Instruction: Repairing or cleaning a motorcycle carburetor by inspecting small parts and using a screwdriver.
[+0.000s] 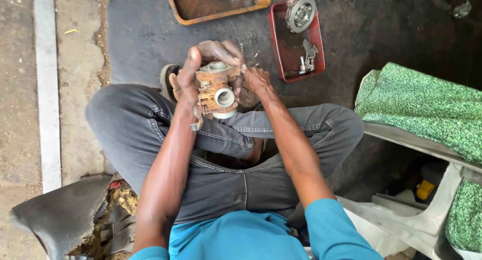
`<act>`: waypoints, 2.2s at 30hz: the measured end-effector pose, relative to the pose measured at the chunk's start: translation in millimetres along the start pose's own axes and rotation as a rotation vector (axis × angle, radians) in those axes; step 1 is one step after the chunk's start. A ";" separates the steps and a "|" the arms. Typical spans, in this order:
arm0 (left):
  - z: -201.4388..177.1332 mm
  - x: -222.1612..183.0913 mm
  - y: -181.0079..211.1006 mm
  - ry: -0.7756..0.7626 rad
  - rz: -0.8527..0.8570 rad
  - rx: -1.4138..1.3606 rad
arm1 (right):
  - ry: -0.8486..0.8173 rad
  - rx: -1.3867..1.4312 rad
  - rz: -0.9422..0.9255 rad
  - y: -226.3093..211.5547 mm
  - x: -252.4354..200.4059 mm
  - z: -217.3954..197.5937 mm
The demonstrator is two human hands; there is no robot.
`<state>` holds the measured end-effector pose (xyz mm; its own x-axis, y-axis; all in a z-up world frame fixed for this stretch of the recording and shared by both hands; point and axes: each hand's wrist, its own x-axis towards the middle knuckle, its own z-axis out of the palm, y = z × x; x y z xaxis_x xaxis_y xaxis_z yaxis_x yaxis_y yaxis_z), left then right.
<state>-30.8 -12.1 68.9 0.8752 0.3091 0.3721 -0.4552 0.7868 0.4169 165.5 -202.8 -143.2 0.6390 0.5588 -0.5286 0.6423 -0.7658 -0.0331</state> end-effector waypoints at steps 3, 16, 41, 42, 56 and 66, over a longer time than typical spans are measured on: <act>-5.9 0.5 -1.8 -0.030 0.003 -0.027 | 0.047 0.110 0.033 4.4 4.2 10.2; -18.1 0.0 -0.3 -0.069 0.011 -0.160 | -0.013 -0.019 0.046 -10.4 -12.5 -15.3; -54.5 5.6 -46.5 0.757 -0.004 -0.255 | 0.196 0.070 -0.113 38.0 -189.1 -227.3; -48.3 6.0 -46.3 0.745 -0.008 -0.250 | 0.208 0.075 -0.108 37.4 -198.7 -231.0; 23.3 -7.9 -33.1 0.492 -0.065 -0.337 | 0.356 0.057 -0.242 31.2 -274.5 -254.7; 13.7 -7.0 -39.8 0.466 -0.080 -0.345 | 0.324 0.052 -0.183 40.5 -280.1 -249.7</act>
<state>-21.1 -52.9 61.1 0.9199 0.3826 -0.0860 -0.3735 0.9216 0.1052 118.2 -310.8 215.3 0.6215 0.7534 -0.2146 0.7414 -0.6542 -0.1496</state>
